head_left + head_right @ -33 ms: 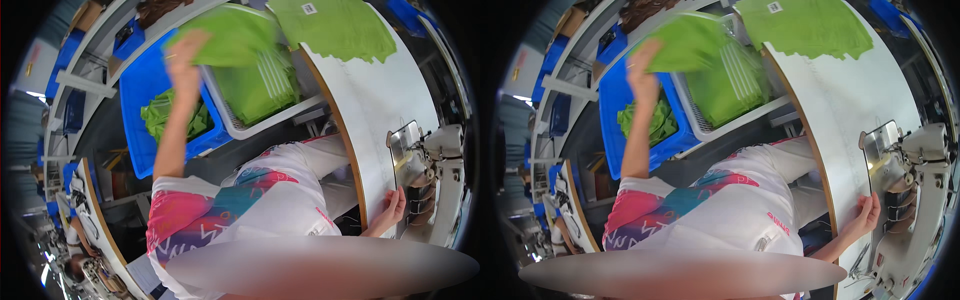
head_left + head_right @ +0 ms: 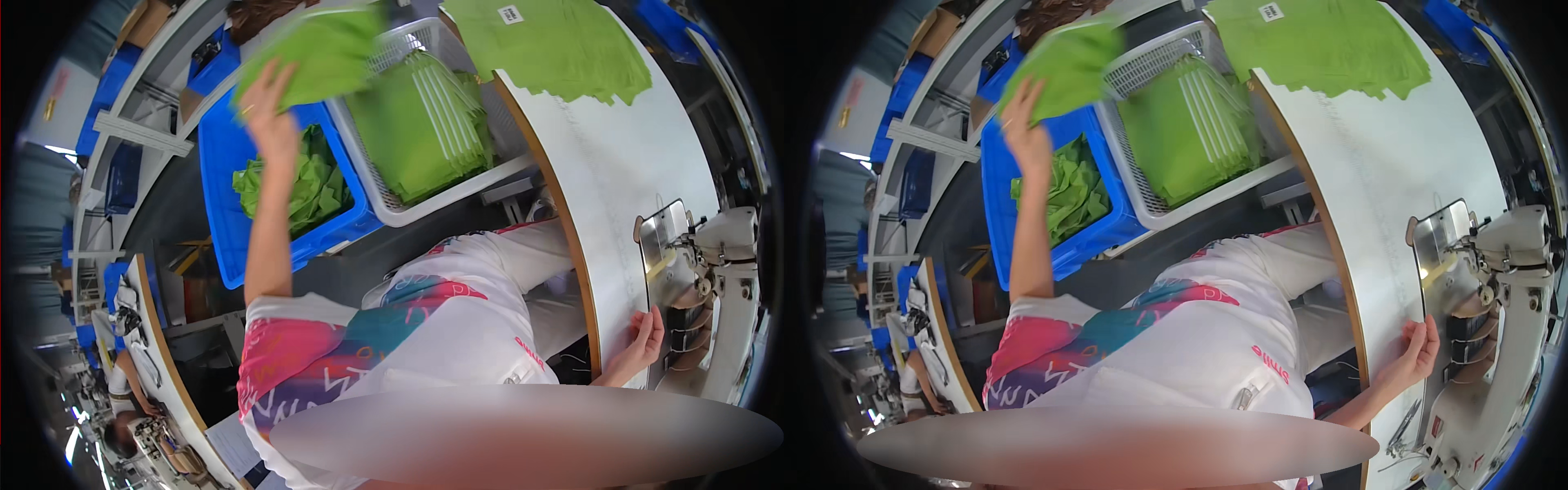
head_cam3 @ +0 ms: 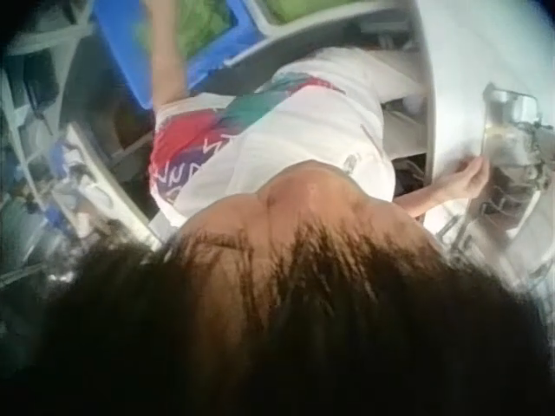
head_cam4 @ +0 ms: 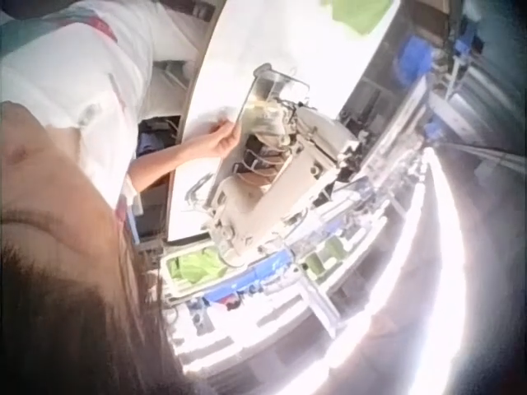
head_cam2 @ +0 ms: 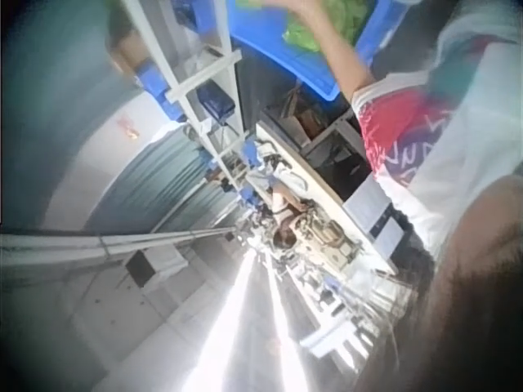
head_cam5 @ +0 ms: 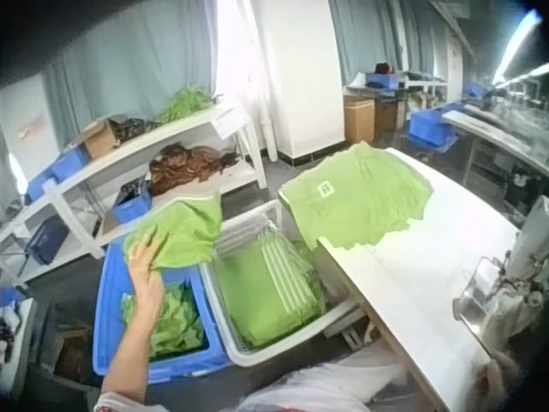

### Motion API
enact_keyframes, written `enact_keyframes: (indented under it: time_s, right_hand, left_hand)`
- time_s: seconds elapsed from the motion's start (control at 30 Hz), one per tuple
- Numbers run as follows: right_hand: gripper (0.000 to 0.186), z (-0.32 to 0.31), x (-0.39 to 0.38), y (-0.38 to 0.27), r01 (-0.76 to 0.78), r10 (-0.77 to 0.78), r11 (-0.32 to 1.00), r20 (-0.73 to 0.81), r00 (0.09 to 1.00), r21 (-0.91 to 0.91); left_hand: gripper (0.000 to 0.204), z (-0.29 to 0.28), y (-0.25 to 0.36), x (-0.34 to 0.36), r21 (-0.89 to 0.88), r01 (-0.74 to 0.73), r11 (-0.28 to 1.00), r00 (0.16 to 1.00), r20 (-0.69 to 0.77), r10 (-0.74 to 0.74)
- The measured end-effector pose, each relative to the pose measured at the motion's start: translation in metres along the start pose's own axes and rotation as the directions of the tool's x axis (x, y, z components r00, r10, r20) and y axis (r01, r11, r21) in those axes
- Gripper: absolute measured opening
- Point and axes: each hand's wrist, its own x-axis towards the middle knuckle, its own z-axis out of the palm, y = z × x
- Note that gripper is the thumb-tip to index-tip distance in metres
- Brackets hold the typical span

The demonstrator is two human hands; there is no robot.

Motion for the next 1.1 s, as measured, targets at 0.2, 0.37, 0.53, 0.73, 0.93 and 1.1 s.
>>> enact_keyframes:
  time_s: [0.2, 0.37, 0.53, 0.73, 0.93, 1.1]
  right_hand:
    - [0.023, 0.008, 0.013, 0.012, 0.019, -0.019, 1.0, 0.089, 0.996, -0.002]
    - [0.021, 0.001, 0.009, 0.014, -0.018, 0.019, 0.999, 0.047, 0.999, -0.028]
    - [0.021, 0.001, 0.009, 0.014, 0.031, -0.03, 0.998, 0.024, 0.999, -0.048]
    - [0.02, 0.021, 0.004, 0.008, 0.039, -0.037, 0.995, 0.024, 0.999, -0.094]
    - [0.011, 0.172, 0.03, -0.048, 0.375, -0.251, 0.923, 0.601, 0.758, -0.087]
    - [0.013, 0.323, 0.122, -0.049, 0.544, -0.49, 0.836, 0.342, 0.802, -0.076]
  left_hand:
    - [0.042, -0.047, -0.216, -0.219, 0.59, 0.028, 0.807, 0.236, 0.781, -0.579]
    - [0.041, -0.009, -0.161, -0.111, 0.432, -0.086, 0.898, -0.2, 0.875, -0.44]
    - [0.016, 0.065, -0.031, -0.02, -0.255, 0.401, 0.88, 0.366, 0.925, 0.101]
    - [0.013, 0.205, 0.017, -0.075, -0.504, -0.35, 0.79, 0.366, 0.703, 0.61]
    - [0.011, 0.213, 0.021, -0.064, -0.585, -0.409, 0.7, 0.138, 0.719, 0.681]
    - [0.009, 0.203, 0.021, -0.061, -0.602, -0.311, 0.735, 0.199, 0.715, 0.67]
